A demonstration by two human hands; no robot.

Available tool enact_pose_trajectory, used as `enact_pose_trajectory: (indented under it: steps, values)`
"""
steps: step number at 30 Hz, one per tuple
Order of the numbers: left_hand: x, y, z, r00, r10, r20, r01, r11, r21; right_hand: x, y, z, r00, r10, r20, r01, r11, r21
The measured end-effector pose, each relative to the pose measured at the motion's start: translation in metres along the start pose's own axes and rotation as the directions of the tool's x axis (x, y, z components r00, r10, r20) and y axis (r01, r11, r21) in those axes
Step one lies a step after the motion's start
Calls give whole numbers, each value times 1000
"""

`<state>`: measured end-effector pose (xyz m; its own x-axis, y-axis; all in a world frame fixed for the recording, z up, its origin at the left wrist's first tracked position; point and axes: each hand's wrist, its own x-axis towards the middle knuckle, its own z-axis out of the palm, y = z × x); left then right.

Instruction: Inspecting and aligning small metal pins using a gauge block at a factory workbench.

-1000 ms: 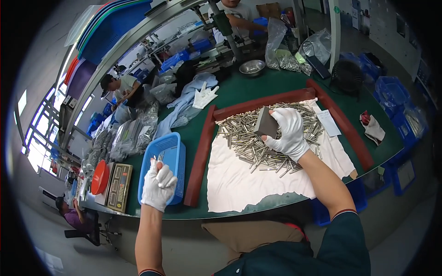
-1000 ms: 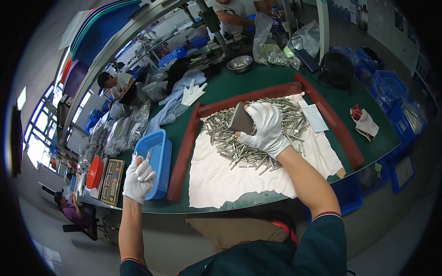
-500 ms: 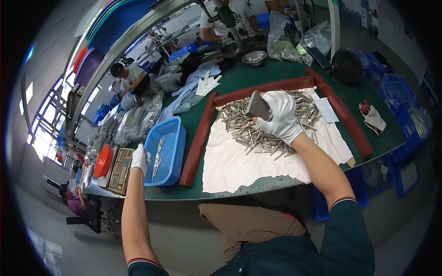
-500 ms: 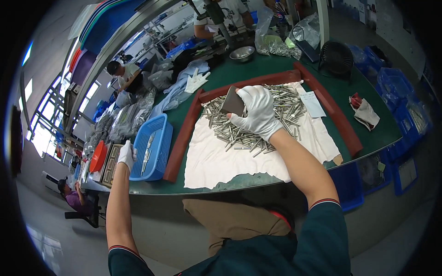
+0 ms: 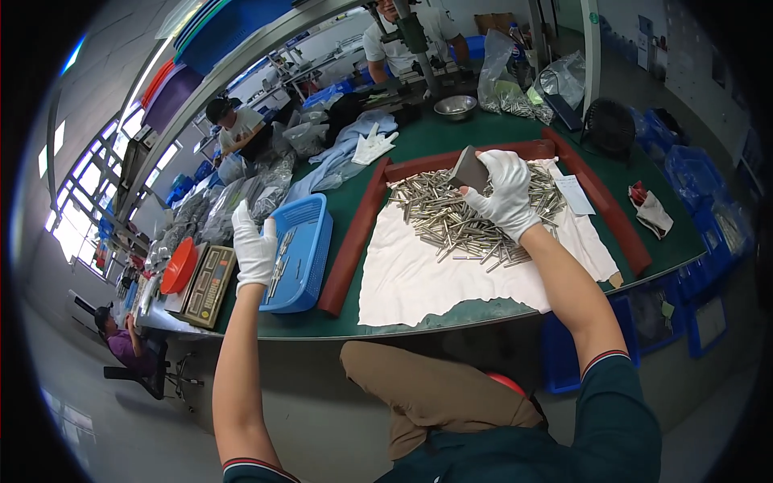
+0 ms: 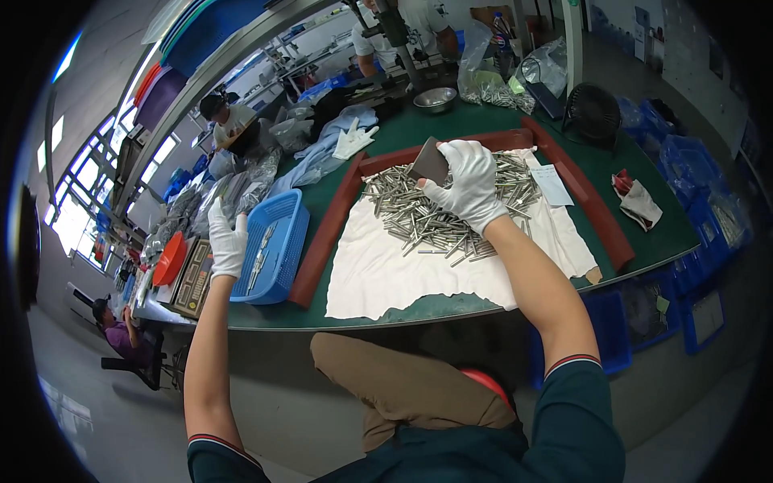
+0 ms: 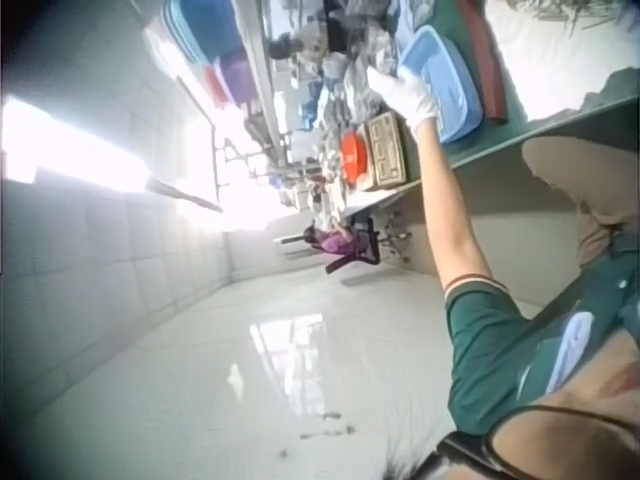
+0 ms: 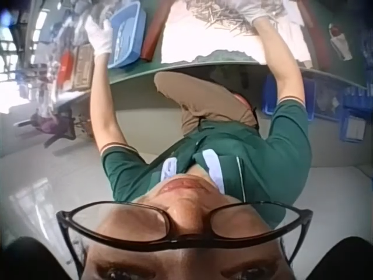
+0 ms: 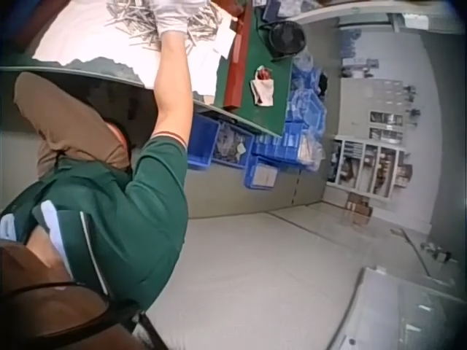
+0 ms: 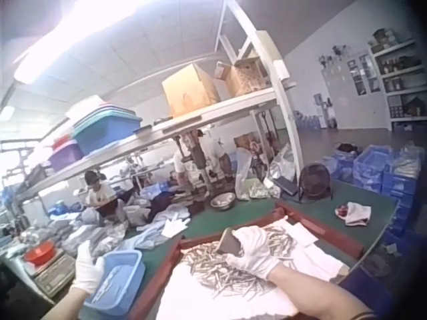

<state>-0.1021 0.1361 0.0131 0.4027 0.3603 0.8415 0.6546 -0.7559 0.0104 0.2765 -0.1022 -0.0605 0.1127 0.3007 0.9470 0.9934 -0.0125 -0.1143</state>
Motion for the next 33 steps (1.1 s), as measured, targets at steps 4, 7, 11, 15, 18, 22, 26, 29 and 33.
enact_pose_trajectory:
  steps: [4, 7, 11, 15, 18, 22, 26, 29, 33]
  values:
    - [-4, 57, -26, 945, 302, -123, -313, 947, -78, -7, 15, 5, 999, 7, -49, -12, 995, -99]
    - [-15, 81, -13, 898, 406, -170, -423, 903, -78, -7, 16, 12, 998, 24, -66, -33, 989, -143]
    - [-19, 133, 26, 929, 298, -220, -349, 903, -252, -9, 17, 16, 989, 68, -132, -88, 985, -149]
    - [-12, 158, 63, 956, 254, -146, -287, 910, -299, -7, 27, 13, 989, 81, -123, -100, 982, -158]
    - [-7, 183, 98, 975, 214, 57, -184, 926, -329, -17, 61, -3, 988, 75, -137, -101, 975, -196]
    - [-6, 190, 145, 972, 108, 209, -40, 950, -308, -12, 72, -13, 971, 95, -218, -136, 974, -183]
    - [-3, 209, 167, 942, 187, 278, -106, 953, -283, -9, 67, -14, 981, 103, -165, -135, 972, -191]
    - [10, 230, 180, 926, 222, 306, -133, 949, -286, -10, 70, -15, 982, 171, -81, -183, 969, -165]
    - [24, 234, 195, 958, 154, 242, -83, 956, -282, -5, 55, -8, 982, 156, 106, -132, 969, -207]
